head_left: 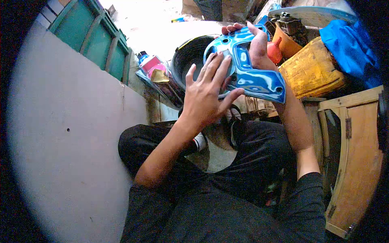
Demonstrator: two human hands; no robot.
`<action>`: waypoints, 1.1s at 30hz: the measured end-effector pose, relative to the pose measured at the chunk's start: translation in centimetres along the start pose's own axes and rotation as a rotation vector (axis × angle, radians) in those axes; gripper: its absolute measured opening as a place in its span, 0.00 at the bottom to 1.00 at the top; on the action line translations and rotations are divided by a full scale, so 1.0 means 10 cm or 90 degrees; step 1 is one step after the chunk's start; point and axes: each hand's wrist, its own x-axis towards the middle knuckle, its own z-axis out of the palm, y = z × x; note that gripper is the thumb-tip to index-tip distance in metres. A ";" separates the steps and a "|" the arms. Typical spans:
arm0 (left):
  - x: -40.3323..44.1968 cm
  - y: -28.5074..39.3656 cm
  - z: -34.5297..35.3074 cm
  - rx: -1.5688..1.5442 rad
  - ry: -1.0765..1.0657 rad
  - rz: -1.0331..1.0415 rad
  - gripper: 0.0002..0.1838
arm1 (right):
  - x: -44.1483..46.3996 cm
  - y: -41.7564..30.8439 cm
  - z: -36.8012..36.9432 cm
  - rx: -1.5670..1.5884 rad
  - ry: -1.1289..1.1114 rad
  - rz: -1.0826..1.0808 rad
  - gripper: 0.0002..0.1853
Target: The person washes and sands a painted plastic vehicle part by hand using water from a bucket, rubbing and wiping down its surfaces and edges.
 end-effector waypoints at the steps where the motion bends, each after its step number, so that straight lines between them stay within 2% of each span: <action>1: 0.01 -0.02 0.01 -0.019 0.018 0.004 0.43 | -0.02 0.01 0.00 0.001 -0.001 0.001 0.19; 2: 0.02 -0.03 0.02 -0.048 0.040 -0.005 0.39 | -0.03 0.02 0.01 -0.018 -0.019 0.003 0.19; 3: 0.04 -0.07 0.05 -0.047 0.041 -0.005 0.39 | -0.02 0.03 -0.01 -0.038 -0.036 0.004 0.19; 4: 0.08 -0.14 0.09 -0.048 0.037 -0.034 0.36 | 0.02 0.07 -0.02 0.005 -0.012 0.008 0.19; 6: 0.10 -0.15 0.12 -0.044 0.030 -0.075 0.30 | 0.04 0.10 -0.02 -0.058 -0.015 -0.005 0.19; 8: 0.04 -0.05 0.15 -0.002 0.033 -0.046 0.30 | 0.02 0.11 0.00 -0.076 -0.011 -0.012 0.19; 11: -0.03 0.06 0.17 0.015 0.018 -0.003 0.30 | 0.08 0.09 -0.11 -0.030 -0.087 0.026 0.20; 13: 0.03 -0.04 0.20 0.090 0.041 -0.075 0.30 | 0.06 0.15 -0.07 -0.114 -0.121 0.036 0.21; 15: 0.10 -0.15 0.22 0.015 0.026 -0.174 0.30 | 0.04 0.21 -0.07 -0.173 -0.078 -0.004 0.22; 18: -0.03 0.03 0.29 -0.029 0.008 -0.089 0.30 | 0.05 0.15 -0.10 -0.108 -0.031 0.029 0.22; 21: -0.12 0.15 0.30 0.030 -0.030 -0.038 0.29 | -0.04 0.10 -0.16 -0.133 0.024 0.003 0.21; 24: 0.09 -0.18 0.47 -0.107 -0.048 -0.209 0.27 | -0.09 0.02 -0.34 -0.064 0.067 0.027 0.22; 25: 0.19 -0.35 0.52 -0.163 -0.058 -0.217 0.26 | -0.06 -0.02 -0.38 -0.058 0.066 0.019 0.22; 27: 0.25 -0.51 0.61 -0.304 -0.002 -0.270 0.23 | 0.00 -0.12 -0.45 -0.065 0.110 -0.064 0.23; 28: 0.26 -0.61 0.71 -0.252 0.006 -0.291 0.22 | -0.04 -0.16 -0.46 -0.099 0.108 -0.097 0.23; 31: 0.24 -1.06 1.09 -0.170 -0.006 -0.330 0.21 | 0.03 -0.23 -0.58 -0.034 0.127 -0.099 0.23; 33: 0.17 -1.45 1.44 -0.073 -0.205 -0.335 0.22 | 0.06 -0.25 -0.68 0.011 0.099 -0.104 0.24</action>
